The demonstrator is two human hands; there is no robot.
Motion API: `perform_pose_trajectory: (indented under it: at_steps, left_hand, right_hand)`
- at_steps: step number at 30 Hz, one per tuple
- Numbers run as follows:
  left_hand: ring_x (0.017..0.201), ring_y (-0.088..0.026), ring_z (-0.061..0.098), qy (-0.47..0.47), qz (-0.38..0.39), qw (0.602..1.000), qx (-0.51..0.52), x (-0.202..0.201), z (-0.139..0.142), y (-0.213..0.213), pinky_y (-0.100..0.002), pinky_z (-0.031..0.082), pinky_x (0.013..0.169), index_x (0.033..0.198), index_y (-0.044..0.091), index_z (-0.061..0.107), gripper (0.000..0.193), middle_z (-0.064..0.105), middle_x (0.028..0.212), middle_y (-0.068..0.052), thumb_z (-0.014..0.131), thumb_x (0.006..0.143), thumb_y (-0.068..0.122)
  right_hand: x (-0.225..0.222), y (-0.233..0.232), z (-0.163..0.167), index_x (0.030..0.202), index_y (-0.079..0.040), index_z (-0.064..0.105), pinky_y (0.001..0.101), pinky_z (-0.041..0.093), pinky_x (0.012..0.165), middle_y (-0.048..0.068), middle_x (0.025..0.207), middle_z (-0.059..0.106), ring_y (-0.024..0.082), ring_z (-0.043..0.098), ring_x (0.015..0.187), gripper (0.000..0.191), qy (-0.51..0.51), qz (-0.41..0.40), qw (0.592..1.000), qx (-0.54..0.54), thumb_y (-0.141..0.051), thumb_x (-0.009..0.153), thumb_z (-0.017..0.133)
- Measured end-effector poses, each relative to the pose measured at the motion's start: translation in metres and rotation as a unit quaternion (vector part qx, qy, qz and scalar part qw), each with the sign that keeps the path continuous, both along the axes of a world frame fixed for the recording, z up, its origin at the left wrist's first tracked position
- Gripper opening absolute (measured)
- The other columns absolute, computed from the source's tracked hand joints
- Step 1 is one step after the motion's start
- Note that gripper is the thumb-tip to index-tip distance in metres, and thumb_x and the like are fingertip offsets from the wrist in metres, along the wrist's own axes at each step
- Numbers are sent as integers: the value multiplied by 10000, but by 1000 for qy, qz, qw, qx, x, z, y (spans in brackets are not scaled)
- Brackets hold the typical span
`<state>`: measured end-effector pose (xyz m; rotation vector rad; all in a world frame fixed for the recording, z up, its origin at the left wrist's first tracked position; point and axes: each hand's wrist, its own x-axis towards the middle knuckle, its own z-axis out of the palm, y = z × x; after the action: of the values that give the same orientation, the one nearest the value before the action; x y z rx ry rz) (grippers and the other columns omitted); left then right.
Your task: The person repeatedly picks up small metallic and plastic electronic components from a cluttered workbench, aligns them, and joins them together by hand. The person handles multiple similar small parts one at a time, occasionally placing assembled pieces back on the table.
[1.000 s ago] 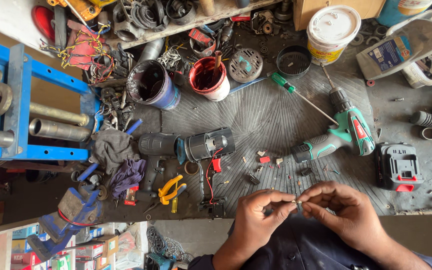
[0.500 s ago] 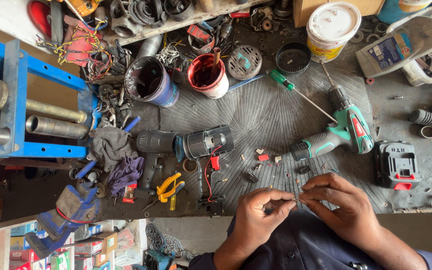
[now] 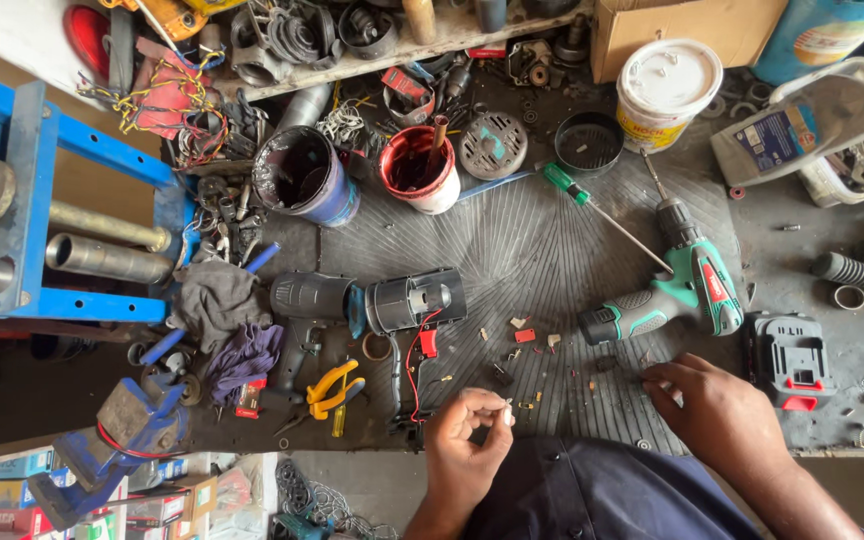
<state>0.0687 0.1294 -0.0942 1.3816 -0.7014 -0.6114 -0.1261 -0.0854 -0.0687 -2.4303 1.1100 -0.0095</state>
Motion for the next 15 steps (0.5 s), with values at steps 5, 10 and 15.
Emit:
perform_pose_trajectory:
  at_steps: [5,10,15]
  left_hand:
    - [853,-145,727,30,-9,999,10,2,-4,-2,-270,611,772,1021,-37,638,117,711,938,-92,689,922,-70]
    - [879,-170,755,110,-12,994,9,8,-5,0,-292,635,814,1052,-46,663,92,753,982,-129,674,966,-18]
    - [946,-200,774,131,-27,991,20,1,-8,-6,-321,642,872,1118,-72,670,165,776,1050,-165,676,965,-11]
  right_hand:
    - [-1,1,-9,969,-238,790,370,597,677,-34,866,725,208,740,748,164,-12,30,999,-10,-350,856,751]
    - [-7,-19,-5,942,-217,792,339,607,664,-29,905,724,175,758,740,143,-40,39,998,15,-277,820,749]
    - [-3,-10,-5,952,-241,814,362,594,686,-38,920,726,210,733,777,175,-4,70,997,-16,-329,801,801]
